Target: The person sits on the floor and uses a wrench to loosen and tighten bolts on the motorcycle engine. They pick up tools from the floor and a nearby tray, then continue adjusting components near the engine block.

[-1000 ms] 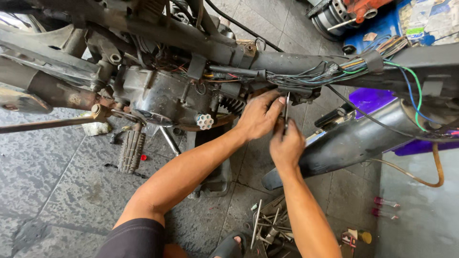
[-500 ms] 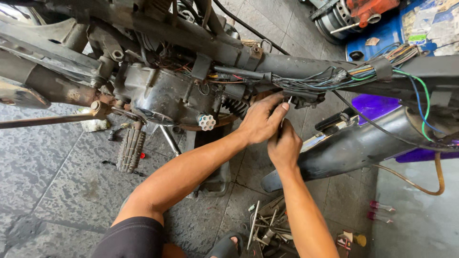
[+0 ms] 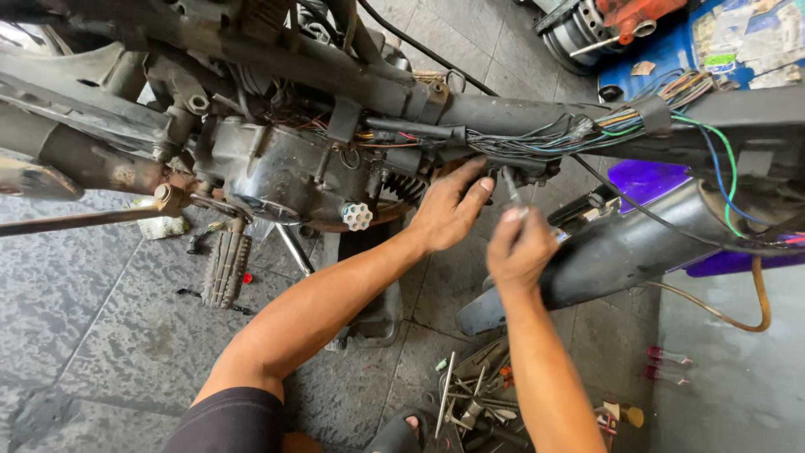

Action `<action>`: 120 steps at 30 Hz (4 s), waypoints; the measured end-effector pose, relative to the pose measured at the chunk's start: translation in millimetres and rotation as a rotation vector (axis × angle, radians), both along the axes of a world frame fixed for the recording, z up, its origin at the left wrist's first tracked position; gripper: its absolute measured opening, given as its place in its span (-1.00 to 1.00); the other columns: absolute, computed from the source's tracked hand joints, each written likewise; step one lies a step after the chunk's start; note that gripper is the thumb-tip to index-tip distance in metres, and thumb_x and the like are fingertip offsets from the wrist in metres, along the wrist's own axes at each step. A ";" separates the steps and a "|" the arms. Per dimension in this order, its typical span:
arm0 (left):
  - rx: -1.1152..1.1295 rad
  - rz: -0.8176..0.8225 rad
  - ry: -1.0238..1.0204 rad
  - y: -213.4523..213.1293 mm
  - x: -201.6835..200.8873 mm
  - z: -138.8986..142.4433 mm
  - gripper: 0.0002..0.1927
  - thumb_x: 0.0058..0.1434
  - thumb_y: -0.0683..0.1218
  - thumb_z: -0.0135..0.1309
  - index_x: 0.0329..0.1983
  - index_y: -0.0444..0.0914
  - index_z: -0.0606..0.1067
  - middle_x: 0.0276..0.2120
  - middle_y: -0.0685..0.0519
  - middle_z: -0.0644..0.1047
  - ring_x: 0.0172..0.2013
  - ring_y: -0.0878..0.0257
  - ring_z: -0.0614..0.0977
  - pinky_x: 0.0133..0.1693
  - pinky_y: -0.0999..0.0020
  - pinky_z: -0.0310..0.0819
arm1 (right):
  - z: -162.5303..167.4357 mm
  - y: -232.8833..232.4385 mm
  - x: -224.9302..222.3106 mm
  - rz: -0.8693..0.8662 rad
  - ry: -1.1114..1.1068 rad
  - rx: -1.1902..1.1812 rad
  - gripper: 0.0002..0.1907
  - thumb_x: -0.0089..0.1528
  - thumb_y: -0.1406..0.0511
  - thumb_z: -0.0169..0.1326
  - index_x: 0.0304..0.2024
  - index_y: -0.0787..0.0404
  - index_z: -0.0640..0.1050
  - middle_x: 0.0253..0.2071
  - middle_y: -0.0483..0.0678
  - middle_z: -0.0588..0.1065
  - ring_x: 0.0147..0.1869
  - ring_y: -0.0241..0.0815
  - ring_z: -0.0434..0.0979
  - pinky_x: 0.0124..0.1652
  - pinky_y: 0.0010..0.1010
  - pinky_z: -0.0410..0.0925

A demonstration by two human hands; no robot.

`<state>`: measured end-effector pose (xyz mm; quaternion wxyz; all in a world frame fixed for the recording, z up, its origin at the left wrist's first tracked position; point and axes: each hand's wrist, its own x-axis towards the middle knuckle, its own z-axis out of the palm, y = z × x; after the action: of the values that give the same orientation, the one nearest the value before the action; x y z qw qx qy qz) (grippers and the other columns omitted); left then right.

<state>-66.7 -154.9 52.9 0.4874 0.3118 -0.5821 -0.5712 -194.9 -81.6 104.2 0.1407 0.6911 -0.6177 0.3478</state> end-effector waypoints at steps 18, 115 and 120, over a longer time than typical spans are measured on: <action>-0.083 0.095 0.015 3.1 -2.9 4.3 -0.39 0.38 0.13 -0.07 0.27 -0.43 0.40 0.16 -0.30 0.51 0.20 -0.18 0.54 0.19 0.11 0.40 | 36.7 -17.2 -2.8 -0.017 -0.293 -0.015 -0.65 0.45 0.27 -0.14 -0.30 0.36 0.54 -0.41 0.07 0.58 -0.40 0.08 0.63 -0.33 -0.22 0.42; 0.148 0.282 0.259 -14.5 -30.6 13.4 -0.76 0.33 -0.10 0.12 -0.20 -0.42 0.61 -0.44 0.08 0.62 -0.41 0.44 0.50 -0.34 0.42 0.46 | -6.4 -3.4 12.9 0.064 -0.061 -0.082 -0.74 0.42 0.27 -0.03 -0.30 0.31 0.51 -0.39 0.14 0.52 -0.35 0.17 0.57 -0.31 -0.07 0.40; 0.210 0.225 0.281 -9.7 -29.8 19.6 -0.75 0.34 -0.08 0.11 -0.23 -0.41 0.61 -0.46 0.07 0.61 -0.44 0.42 0.50 -0.38 0.42 0.44 | -39.5 2.8 15.0 0.018 0.068 0.024 -0.74 0.25 0.24 0.11 -0.19 0.35 0.54 -0.33 0.15 0.56 -0.38 0.19 0.57 -0.41 -0.11 0.40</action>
<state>-96.5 -164.5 72.5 0.5893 0.3413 -0.4073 -0.6085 -179.8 -78.8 64.7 0.1502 0.7096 -0.6106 0.3179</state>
